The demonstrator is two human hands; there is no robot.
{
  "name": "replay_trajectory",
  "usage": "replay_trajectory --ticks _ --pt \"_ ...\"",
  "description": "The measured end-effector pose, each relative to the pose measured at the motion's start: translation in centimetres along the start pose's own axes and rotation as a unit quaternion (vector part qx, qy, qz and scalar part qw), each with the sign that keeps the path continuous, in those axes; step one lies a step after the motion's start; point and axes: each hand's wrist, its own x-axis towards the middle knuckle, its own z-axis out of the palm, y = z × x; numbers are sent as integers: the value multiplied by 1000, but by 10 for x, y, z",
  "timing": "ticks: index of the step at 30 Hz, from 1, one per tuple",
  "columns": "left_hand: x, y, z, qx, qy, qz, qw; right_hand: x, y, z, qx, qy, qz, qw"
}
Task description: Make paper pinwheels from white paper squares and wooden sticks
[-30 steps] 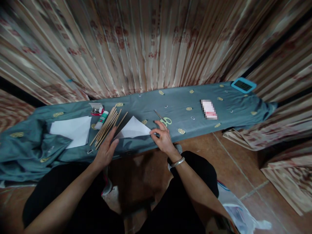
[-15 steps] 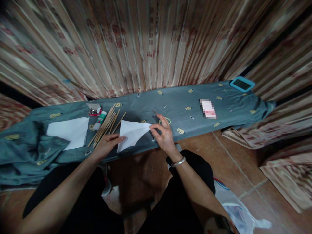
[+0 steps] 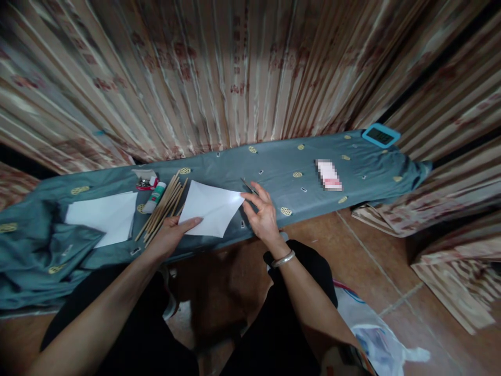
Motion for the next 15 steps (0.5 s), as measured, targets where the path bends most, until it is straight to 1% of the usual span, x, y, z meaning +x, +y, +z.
replay_trajectory --ticks 5,7,9,11,15 --pt "5 4 -1 8 80 41 996 9 29 1 -130 -12 12 991" --pt "7 6 -2 20 108 65 992 13 41 3 -197 -44 21 979" --pt "8 7 -5 29 127 83 988 16 48 5 -263 -85 32 961" --pt "9 8 -8 37 136 92 986 18 51 6 -302 -112 36 946" --pt "12 4 -16 66 146 127 979 22 44 6 -323 -130 41 937"
